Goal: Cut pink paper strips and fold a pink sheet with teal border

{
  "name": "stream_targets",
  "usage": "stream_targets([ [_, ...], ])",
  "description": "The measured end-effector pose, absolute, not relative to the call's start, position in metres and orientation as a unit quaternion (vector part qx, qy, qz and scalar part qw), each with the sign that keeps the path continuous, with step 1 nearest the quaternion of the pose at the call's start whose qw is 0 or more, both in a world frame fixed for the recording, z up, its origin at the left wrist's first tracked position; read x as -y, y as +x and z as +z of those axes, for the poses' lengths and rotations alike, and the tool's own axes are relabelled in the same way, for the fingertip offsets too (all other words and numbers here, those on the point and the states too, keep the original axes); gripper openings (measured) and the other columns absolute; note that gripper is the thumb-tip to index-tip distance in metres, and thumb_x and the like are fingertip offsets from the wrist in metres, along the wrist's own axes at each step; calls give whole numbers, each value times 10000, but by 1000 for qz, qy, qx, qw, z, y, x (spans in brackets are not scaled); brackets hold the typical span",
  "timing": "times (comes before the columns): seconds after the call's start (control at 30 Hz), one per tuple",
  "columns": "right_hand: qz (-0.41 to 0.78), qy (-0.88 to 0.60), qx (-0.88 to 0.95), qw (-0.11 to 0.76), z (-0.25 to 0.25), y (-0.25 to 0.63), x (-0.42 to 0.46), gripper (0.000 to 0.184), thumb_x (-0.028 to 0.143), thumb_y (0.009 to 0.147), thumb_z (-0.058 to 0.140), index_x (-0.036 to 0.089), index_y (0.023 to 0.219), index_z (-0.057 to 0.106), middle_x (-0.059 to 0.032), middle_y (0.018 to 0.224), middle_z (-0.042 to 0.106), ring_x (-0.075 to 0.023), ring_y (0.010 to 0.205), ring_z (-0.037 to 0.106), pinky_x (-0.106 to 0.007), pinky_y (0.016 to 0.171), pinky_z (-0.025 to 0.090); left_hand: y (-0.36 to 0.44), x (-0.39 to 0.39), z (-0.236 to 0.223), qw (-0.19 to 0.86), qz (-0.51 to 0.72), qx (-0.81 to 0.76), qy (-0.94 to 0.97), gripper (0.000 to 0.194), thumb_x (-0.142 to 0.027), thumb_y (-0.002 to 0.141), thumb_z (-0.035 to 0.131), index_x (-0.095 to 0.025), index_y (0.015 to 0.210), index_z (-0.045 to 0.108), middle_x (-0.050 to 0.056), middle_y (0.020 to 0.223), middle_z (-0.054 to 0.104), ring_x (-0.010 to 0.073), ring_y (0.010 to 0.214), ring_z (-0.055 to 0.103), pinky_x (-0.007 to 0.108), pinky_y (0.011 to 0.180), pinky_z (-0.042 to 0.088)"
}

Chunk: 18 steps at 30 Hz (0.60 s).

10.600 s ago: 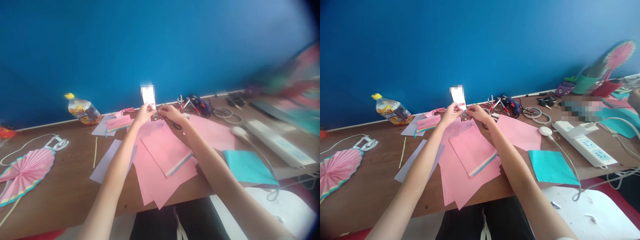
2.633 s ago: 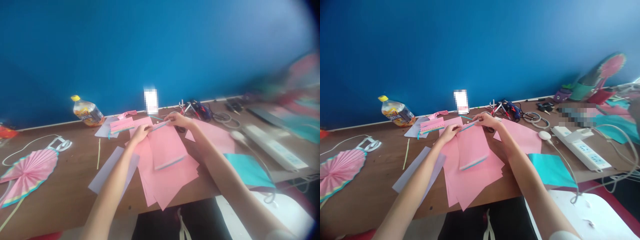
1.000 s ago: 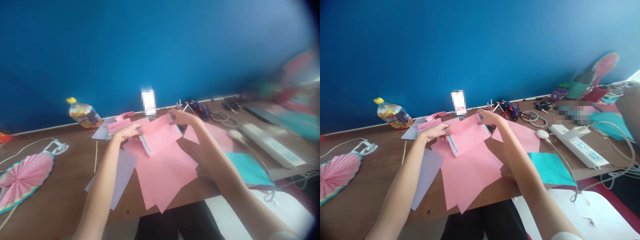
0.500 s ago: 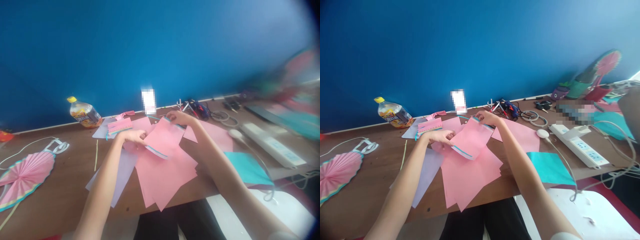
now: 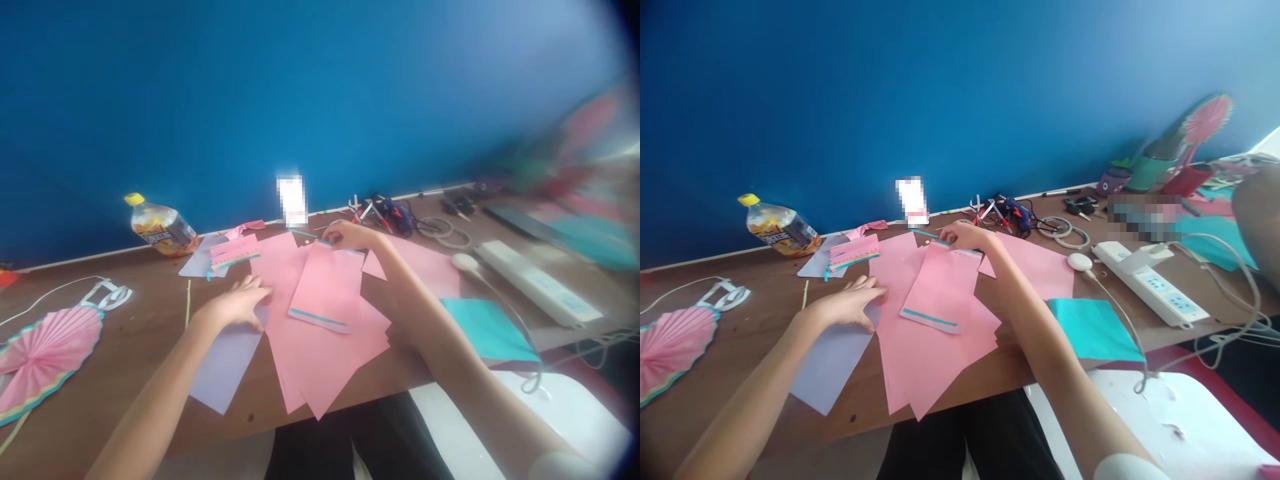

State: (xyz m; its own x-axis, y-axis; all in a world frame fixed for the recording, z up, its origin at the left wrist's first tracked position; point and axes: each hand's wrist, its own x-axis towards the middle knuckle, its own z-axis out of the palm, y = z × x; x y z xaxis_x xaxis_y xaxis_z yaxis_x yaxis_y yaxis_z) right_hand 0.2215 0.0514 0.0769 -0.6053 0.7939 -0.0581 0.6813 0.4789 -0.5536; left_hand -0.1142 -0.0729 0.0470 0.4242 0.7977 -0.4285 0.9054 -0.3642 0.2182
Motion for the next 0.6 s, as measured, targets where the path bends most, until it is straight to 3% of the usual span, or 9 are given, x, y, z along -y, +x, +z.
stream_targets([
  [0.1,296,-430,849,85,81,215,-45,387,163,703,636,213,1087,655,-6,915,713,-145,816,640,-224,694,461,-114,68,51,235,-134,-500,823,453,-401,524,760,-232,917,613,102,1201,505,355,1161,467,398,867,430],
  [0.17,315,-424,846,79,84,210,-41,390,160,713,634,213,1100,646,-6,913,714,-144,832,644,-226,717,465,-114,66,55,249,-126,-489,827,376,-392,540,747,-216,827,581,72,1086,522,296,1056,506,320,764,427],
  [0.4,321,-398,856,68,84,189,-32,372,133,725,631,190,1092,653,-41,959,707,-148,809,647,-212,655,466,-119,55,57,318,-90,-498,802,243,-303,643,645,-209,804,490,-2,848,522,152,733,478,248,601,304],
  [0.6,298,-354,884,61,74,170,-25,382,133,729,652,181,1108,649,-60,1004,695,-147,809,635,-208,635,456,-119,43,100,420,-5,-434,797,327,-358,677,698,-219,852,459,-14,826,510,144,778,489,238,669,362],
])
